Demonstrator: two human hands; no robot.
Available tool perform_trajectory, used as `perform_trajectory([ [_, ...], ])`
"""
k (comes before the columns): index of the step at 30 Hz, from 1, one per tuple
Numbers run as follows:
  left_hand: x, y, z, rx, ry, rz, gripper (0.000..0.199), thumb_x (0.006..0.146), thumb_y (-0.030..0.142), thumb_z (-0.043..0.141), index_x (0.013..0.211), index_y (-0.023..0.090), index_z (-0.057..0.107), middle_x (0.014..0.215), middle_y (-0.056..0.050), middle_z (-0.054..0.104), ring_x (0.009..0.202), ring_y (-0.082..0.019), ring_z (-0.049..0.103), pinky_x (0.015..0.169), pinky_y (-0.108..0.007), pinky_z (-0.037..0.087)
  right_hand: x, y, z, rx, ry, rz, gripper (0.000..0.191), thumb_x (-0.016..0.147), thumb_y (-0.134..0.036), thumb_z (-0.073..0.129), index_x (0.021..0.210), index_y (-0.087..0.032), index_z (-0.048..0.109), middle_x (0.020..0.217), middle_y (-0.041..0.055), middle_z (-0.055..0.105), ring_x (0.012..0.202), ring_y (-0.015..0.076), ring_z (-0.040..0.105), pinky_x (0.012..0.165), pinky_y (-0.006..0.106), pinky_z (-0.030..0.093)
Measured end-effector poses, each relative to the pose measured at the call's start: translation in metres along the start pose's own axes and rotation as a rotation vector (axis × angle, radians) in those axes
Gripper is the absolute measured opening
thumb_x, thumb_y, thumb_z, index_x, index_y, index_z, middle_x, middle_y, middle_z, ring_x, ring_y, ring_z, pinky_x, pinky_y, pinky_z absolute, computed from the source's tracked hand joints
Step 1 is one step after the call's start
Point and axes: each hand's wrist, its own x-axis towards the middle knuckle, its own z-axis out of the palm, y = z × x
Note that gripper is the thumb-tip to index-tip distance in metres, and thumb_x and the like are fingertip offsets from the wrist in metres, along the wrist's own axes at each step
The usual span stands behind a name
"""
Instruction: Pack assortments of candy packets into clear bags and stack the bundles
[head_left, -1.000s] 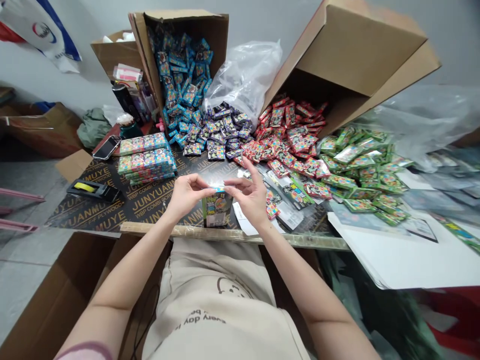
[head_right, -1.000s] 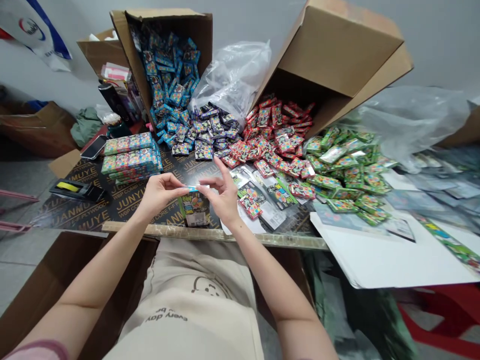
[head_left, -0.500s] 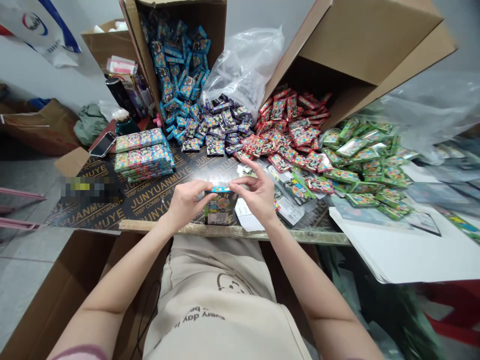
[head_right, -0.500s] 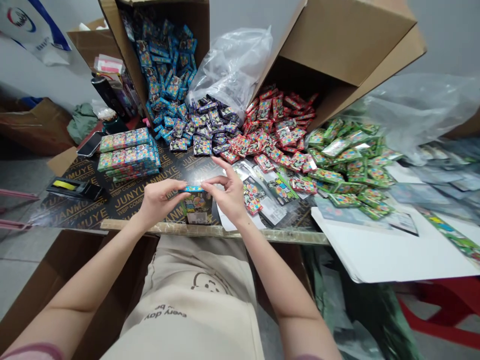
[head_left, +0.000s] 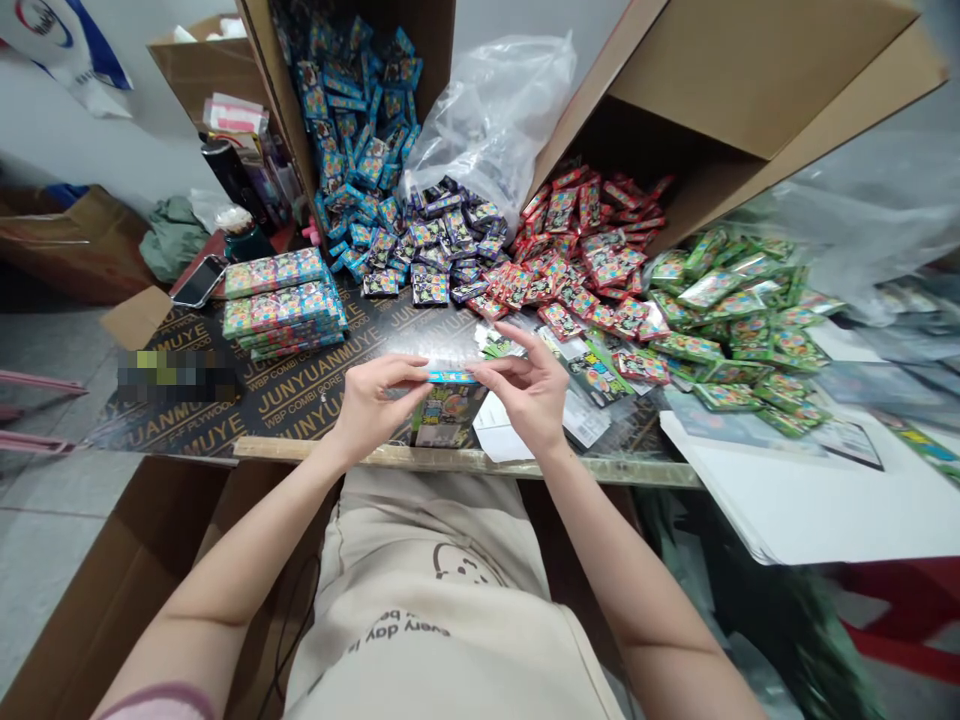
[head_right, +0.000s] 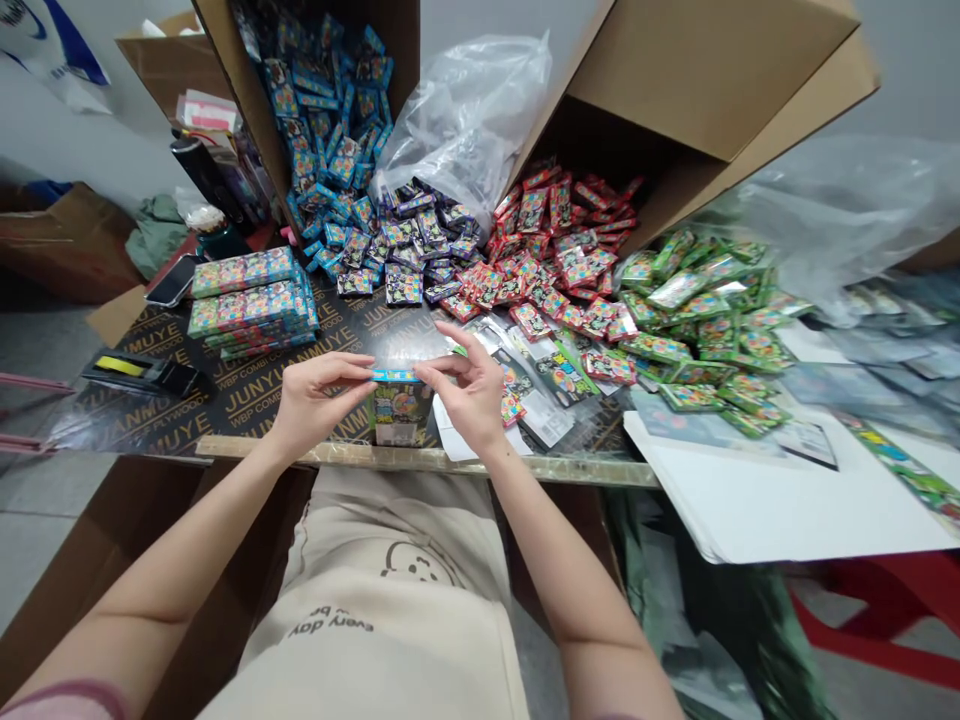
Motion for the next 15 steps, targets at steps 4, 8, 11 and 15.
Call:
perform_trajectory([
  [4,0.0,-0.005,-0.001,-0.046,-0.03,-0.037,0.012,0.075,0.023,0.074,0.086,0.02,0.073,0.098,-0.008,0.075,0.087,-0.021,0.072,0.082,-0.034,0.06,-0.012,0.0,-0.002,-0.067,0.073,-0.077,0.038,0.076,-0.03,0.077,0.112,-0.027,0.065,0.081,-0.0001,0.076,0.081,0.0219,0.075,0.079,0.038,0.062],
  [8,-0.003,-0.013,0.009,-0.376,0.005,-0.29,0.044,0.063,0.029,0.084,0.1,0.019,0.064,0.094,-0.007,0.075,0.084,-0.019,0.073,0.08,-0.033,0.06,-0.014,-0.002,-0.001,-0.04,0.109,-0.033,0.04,0.076,-0.03,0.076,0.114,-0.027,0.064,0.081,-0.0006,0.076,0.078,0.0217,0.075,0.071,0.036,0.063],
  [11,-0.009,-0.016,0.021,-0.432,0.164,-0.33,0.04,0.059,0.033,0.087,0.086,0.018,0.061,0.08,-0.003,0.073,0.076,-0.017,0.072,0.075,-0.029,0.06,-0.009,-0.003,0.002,-0.018,0.105,-0.009,0.043,0.075,-0.032,0.077,0.115,-0.027,0.063,0.082,-0.0006,0.076,0.078,0.0217,0.075,0.069,0.035,0.063],
  [15,-0.018,-0.012,0.037,-0.415,0.384,-0.285,0.042,0.058,0.032,0.088,0.087,0.019,0.06,0.076,0.0,0.072,0.071,-0.014,0.071,0.07,-0.026,0.059,0.0,-0.003,0.006,0.019,0.12,0.024,0.04,0.075,-0.033,0.077,0.112,-0.027,0.064,0.073,-0.0023,0.074,0.067,0.0194,0.073,0.063,0.033,0.062],
])
